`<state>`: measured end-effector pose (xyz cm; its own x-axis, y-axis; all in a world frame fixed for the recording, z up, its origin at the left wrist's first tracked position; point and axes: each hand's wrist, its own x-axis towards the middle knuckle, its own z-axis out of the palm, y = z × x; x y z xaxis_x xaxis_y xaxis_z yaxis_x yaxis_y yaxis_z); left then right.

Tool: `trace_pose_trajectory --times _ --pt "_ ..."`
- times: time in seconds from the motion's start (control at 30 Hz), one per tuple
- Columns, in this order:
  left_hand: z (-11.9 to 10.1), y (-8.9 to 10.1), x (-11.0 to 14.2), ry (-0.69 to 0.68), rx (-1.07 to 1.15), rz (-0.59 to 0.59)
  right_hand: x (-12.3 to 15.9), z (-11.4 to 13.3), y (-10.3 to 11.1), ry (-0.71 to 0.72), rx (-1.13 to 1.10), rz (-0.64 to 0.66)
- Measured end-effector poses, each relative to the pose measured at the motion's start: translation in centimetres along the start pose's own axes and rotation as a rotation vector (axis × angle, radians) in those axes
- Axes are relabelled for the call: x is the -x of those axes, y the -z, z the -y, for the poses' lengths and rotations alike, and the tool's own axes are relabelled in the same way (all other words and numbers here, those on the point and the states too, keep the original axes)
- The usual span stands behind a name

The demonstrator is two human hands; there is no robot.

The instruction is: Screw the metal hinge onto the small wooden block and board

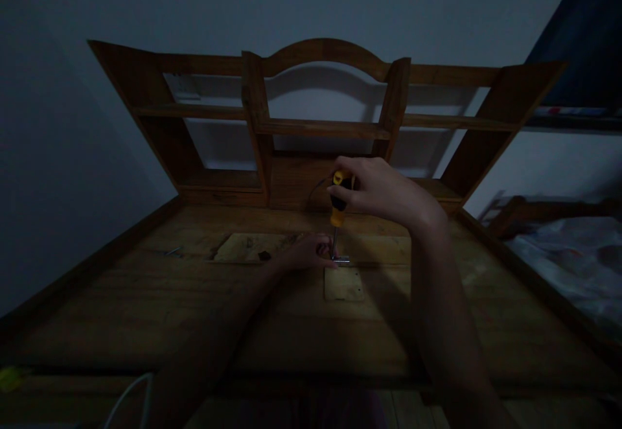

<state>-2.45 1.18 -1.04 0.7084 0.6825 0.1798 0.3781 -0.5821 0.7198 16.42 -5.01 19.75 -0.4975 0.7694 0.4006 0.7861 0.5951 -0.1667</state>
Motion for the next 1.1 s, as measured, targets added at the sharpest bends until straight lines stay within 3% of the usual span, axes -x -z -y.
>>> trace_pose_trajectory --times 0.33,0.63,0.83,1.1 --pt "-0.05 0.05 -0.04 0.012 0.011 0.006 0.05 0.25 -0.09 0.025 0.005 0.013" --pt "0.03 -0.08 -0.09 -0.028 0.012 -0.011 -0.26 0.15 -0.57 -0.051 0.058 -0.04" --pt "-0.18 -0.04 -0.06 -0.014 0.027 -0.012 0.04 0.48 0.02 0.003 0.004 0.02" --pt "-0.47 -0.02 -0.09 0.009 0.016 -0.008 -0.36 0.1 -0.86 -0.062 0.074 -0.027"
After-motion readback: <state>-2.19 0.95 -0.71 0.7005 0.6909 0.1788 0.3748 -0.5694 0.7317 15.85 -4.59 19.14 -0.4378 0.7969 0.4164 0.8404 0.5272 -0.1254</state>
